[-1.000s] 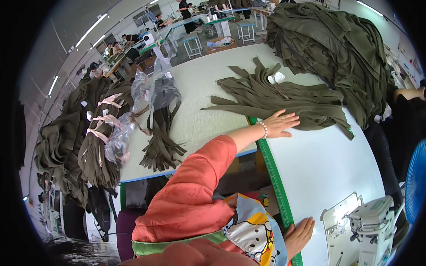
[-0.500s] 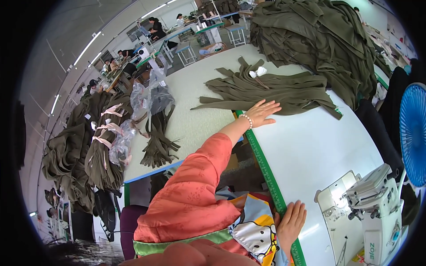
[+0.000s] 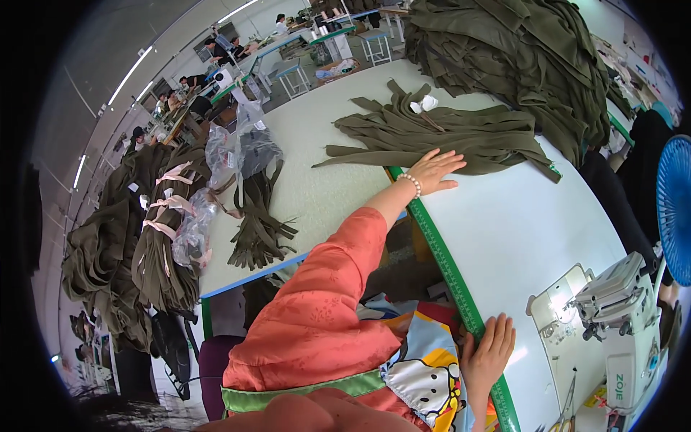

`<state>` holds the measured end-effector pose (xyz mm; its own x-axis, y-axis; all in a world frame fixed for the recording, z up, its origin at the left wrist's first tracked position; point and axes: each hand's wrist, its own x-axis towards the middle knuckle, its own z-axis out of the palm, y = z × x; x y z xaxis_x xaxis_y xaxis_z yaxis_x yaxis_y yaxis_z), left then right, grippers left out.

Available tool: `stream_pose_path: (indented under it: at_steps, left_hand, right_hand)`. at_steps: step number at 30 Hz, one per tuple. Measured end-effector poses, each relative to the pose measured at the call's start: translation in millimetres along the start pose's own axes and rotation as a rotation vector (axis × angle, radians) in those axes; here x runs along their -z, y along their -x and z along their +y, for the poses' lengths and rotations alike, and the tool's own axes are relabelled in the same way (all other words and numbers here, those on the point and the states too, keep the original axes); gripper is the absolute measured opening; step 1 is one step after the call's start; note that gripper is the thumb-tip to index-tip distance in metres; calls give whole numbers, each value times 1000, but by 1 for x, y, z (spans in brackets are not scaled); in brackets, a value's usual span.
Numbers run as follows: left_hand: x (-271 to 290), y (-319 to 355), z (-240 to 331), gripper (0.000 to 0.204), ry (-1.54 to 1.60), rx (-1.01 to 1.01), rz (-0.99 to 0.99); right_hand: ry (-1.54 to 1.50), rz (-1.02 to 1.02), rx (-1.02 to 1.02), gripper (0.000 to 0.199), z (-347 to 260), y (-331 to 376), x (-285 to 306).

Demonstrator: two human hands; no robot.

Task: Sewing green fabric straps using an industrial sewing machine.

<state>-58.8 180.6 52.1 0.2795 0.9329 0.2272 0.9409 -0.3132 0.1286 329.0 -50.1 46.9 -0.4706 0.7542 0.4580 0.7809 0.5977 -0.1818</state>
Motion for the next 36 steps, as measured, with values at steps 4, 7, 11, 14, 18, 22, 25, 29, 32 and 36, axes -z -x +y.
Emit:
stream_pose_path:
  at_steps: [4, 7, 11, 14, 18, 22, 25, 29, 32, 36]
  left_hand:
    - [-1, 4, -5, 61, 28, 0, 20]
    - [-1, 4, -6, 61, 31, -2, 23]
    - [-8, -8, -4, 60, 73, -63, 68]
    - [-10, -21, 0, 60, -2, -120, 86]
    - [-6, -1, -24, 59, -36, -72, 122]
    - [-9, -7, -17, 52, 58, -61, 99]
    - [-9, -14, -11, 48, 107, -105, 124]
    - [-11, -13, -17, 42, 155, -89, 174]
    - [-15, -10, -28, 38, 124, -119, 339]
    - [-2, -14, -4, 33, 206, 80, 340]
  right_hand:
    - [31, 14, -50, 47, -10, -1, -3]
    - [60, 32, -66, 44, -10, 0, -8]
    - [128, 71, -124, 40, -7, 2, -9]
    - [143, 100, -154, 37, 0, 9, -14]
    - [83, 108, -114, 38, -11, -5, -15]
    - [131, 130, -148, 37, -12, -6, -6]
    - [145, 142, -154, 37, -13, -5, -3]
    - [150, 137, -162, 38, -11, -1, -6]
    - [150, 145, -125, 38, -12, -2, -9]
    - [174, 158, -126, 39, -12, -1, -8]
